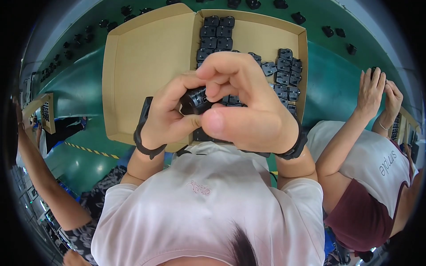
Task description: The person picks up a power adapter from a box, pulls out its prongs by hand, and then places it back into the box, repeating this for several adapters.
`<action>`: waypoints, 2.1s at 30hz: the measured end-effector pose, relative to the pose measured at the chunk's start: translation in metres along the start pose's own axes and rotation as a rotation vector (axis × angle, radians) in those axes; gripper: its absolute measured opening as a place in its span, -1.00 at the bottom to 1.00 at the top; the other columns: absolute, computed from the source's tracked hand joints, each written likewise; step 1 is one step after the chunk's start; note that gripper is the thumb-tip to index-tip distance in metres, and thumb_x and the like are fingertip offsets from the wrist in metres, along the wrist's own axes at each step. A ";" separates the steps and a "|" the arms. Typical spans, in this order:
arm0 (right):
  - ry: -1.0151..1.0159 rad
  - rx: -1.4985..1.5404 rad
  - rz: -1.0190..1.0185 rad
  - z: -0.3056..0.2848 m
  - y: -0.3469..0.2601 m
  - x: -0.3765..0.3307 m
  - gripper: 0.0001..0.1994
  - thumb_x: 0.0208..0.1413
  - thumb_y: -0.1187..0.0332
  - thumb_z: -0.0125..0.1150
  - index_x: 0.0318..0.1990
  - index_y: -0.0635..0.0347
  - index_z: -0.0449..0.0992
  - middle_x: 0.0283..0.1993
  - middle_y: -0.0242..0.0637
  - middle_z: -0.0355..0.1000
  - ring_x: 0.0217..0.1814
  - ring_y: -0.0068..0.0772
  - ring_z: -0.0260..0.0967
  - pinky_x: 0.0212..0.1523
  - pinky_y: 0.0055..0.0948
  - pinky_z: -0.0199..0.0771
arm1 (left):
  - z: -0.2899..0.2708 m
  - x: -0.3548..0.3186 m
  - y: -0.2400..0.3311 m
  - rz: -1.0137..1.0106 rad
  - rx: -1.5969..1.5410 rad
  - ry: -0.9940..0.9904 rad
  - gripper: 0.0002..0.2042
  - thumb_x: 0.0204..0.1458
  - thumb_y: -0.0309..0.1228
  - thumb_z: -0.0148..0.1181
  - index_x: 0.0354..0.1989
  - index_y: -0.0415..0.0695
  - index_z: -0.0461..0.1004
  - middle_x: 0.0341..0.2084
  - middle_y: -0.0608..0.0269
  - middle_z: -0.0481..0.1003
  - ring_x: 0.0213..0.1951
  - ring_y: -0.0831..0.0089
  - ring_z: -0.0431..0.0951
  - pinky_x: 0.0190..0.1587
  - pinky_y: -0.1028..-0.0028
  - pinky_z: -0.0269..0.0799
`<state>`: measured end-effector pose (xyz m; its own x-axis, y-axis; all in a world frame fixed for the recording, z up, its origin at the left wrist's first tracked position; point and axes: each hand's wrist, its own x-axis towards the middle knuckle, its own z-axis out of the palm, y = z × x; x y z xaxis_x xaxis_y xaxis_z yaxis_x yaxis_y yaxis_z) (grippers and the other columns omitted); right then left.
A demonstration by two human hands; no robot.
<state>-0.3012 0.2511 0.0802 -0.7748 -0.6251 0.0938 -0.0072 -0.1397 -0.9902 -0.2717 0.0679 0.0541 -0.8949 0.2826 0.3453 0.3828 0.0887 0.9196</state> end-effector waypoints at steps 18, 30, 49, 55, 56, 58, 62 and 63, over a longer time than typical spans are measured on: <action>0.040 -0.334 -0.668 -0.035 0.047 -0.004 -0.33 -0.24 0.75 0.19 0.11 0.34 0.08 0.15 -0.02 0.05 -0.18 -0.37 0.31 -0.17 -0.55 0.46 | 0.036 -0.006 -0.030 -0.177 -0.171 0.100 -0.47 -0.25 -0.33 0.40 -0.07 -0.18 0.34 -0.17 0.19 0.45 -0.15 0.37 0.47 -0.10 0.47 0.36; -0.005 -0.165 -0.356 -0.115 -0.032 -0.200 -0.32 -0.24 0.78 0.11 0.12 0.38 0.00 0.14 -0.07 0.02 -0.20 -0.43 0.30 -0.18 -0.56 0.49 | 0.232 -0.015 0.060 -0.128 -0.161 0.018 -0.50 -0.26 -0.36 0.41 -0.10 -0.18 0.37 -0.21 0.19 0.46 -0.19 0.35 0.49 -0.14 0.46 0.38; 0.043 -0.244 -0.642 -0.296 -0.003 -0.165 -0.22 -0.25 0.77 0.13 0.20 0.17 -0.02 0.20 -0.02 -0.11 -0.25 -0.41 0.25 -0.22 -0.57 0.50 | 0.324 0.129 -0.017 -0.106 -0.216 0.052 -0.49 -0.28 -0.40 0.41 -0.09 -0.20 0.38 -0.20 0.16 0.47 -0.16 0.33 0.49 -0.12 0.45 0.38; -0.009 -0.267 -0.471 -0.344 0.015 -0.083 -0.19 -0.27 0.76 0.15 0.21 0.11 -0.05 0.18 -0.03 -0.11 -0.25 -0.42 0.25 -0.21 -0.57 0.49 | 0.282 0.197 -0.074 -0.165 -0.249 0.059 -0.49 -0.29 -0.38 0.42 -0.09 -0.20 0.39 -0.19 0.17 0.47 -0.16 0.35 0.49 -0.11 0.45 0.38; -0.010 -0.268 -0.465 -0.349 0.016 -0.066 -0.20 -0.27 0.76 0.15 0.20 0.14 -0.05 0.16 -0.04 -0.09 -0.26 -0.43 0.25 -0.21 -0.57 0.49 | 0.272 0.210 -0.081 -0.166 -0.250 0.063 -0.49 -0.29 -0.38 0.42 -0.09 -0.20 0.39 -0.19 0.17 0.47 -0.16 0.35 0.49 -0.11 0.45 0.38; -0.009 -0.272 -0.452 -0.357 0.018 -0.027 -0.22 -0.27 0.75 0.16 0.18 0.20 -0.05 0.13 -0.06 -0.05 -0.26 -0.45 0.26 -0.21 -0.58 0.48 | 0.247 0.236 -0.095 -0.155 -0.238 0.066 -0.49 -0.29 -0.37 0.42 -0.09 -0.20 0.39 -0.20 0.16 0.47 -0.16 0.34 0.49 -0.11 0.45 0.38; -0.024 -0.267 -0.417 -0.358 0.014 0.077 -0.24 -0.28 0.73 0.16 0.15 0.27 -0.05 0.07 -0.10 0.01 -0.27 -0.48 0.26 -0.21 -0.60 0.45 | 0.168 0.293 -0.125 -0.132 -0.241 0.078 -0.48 -0.28 -0.36 0.42 -0.09 -0.20 0.39 -0.21 0.16 0.47 -0.18 0.33 0.49 -0.13 0.46 0.38; -0.042 -0.257 -0.396 -0.355 0.012 0.107 -0.25 -0.28 0.73 0.15 0.15 0.28 -0.05 0.04 -0.11 0.04 -0.28 -0.50 0.26 -0.21 -0.61 0.44 | 0.142 0.307 -0.132 -0.124 -0.245 0.084 -0.49 -0.28 -0.36 0.42 -0.09 -0.20 0.39 -0.21 0.16 0.47 -0.18 0.33 0.50 -0.13 0.46 0.38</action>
<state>-0.6092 0.4552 0.0416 -0.6545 -0.5935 0.4684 -0.4575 -0.1824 -0.8703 -0.5646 0.2790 0.0122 -0.9512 0.2033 0.2323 0.2115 -0.1188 0.9701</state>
